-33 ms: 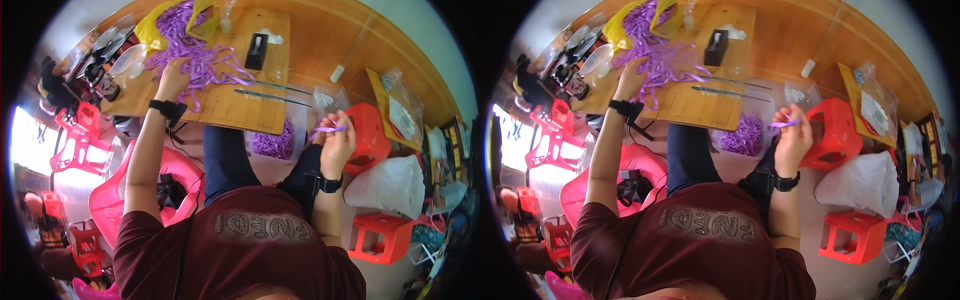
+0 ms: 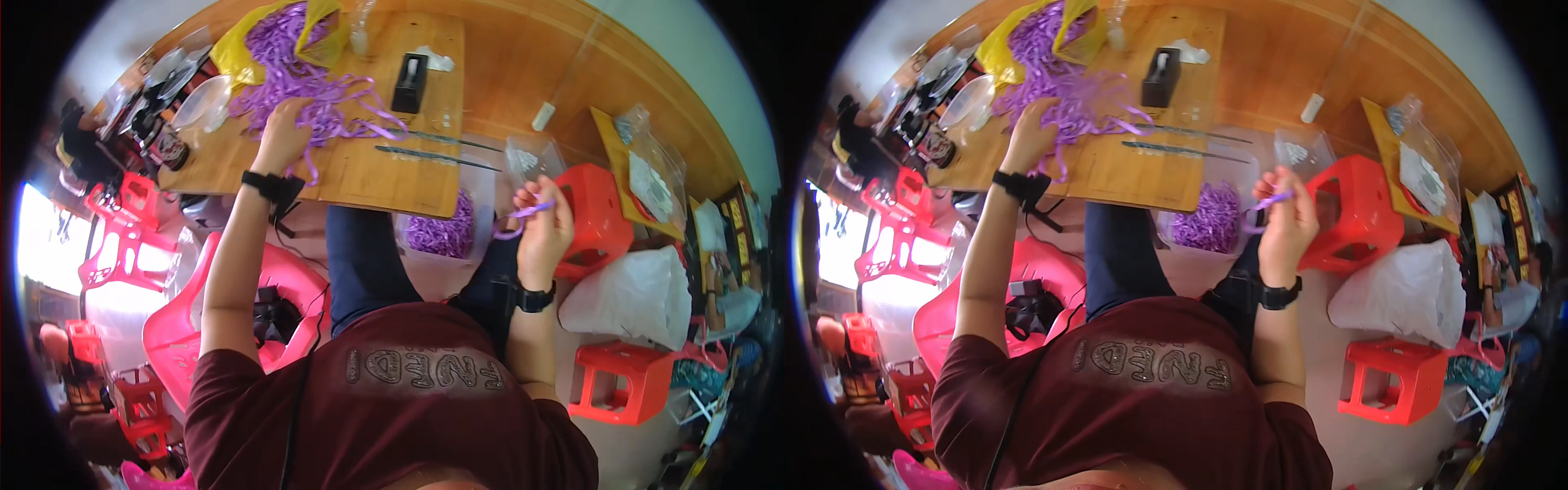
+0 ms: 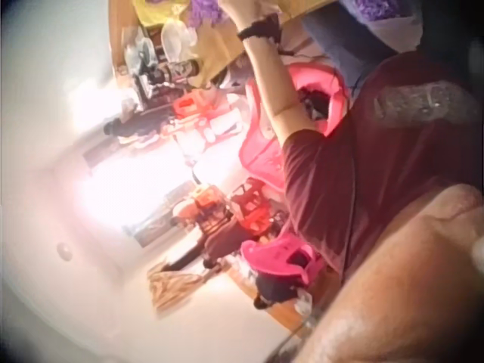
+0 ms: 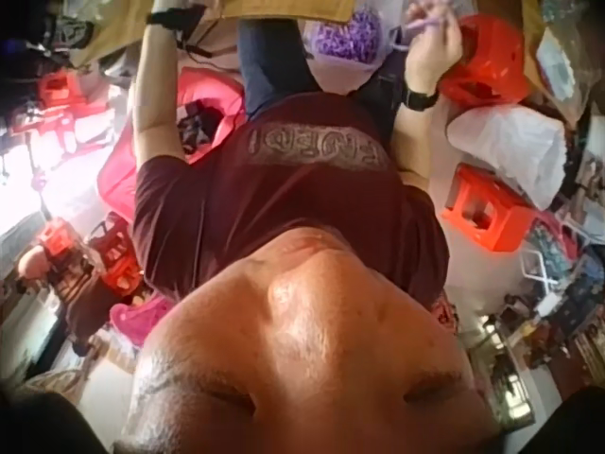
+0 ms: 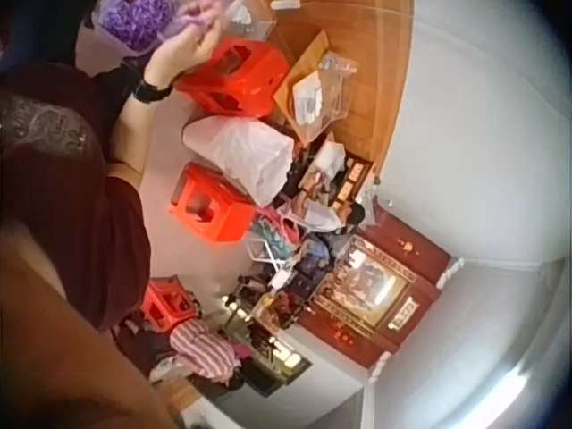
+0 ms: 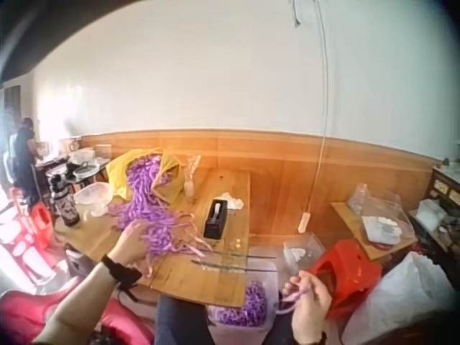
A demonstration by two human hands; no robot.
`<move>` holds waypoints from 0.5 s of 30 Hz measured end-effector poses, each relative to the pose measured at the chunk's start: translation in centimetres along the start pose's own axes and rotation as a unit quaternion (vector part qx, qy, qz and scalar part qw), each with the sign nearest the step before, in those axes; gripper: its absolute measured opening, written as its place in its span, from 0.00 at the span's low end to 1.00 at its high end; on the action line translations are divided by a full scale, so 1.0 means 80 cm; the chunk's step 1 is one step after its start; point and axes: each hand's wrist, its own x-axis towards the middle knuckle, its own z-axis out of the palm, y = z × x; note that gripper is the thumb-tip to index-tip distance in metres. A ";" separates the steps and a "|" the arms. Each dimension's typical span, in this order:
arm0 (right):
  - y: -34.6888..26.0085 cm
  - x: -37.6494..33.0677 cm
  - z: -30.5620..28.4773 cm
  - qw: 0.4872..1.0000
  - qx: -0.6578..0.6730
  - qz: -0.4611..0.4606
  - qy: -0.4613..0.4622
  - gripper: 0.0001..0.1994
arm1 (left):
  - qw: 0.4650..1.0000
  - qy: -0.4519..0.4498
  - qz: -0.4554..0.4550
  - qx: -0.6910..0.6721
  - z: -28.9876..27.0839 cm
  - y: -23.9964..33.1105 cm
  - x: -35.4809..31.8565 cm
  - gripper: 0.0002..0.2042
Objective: Assembling purple lanyard straps by sliding on plastic clips and checking lengths against a fixed ruler.
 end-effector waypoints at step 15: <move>-0.008 0.019 0.001 0.893 -0.371 -0.215 -0.139 0.11 | 0.899 -0.303 0.103 -0.298 0.114 0.258 -0.089 0.16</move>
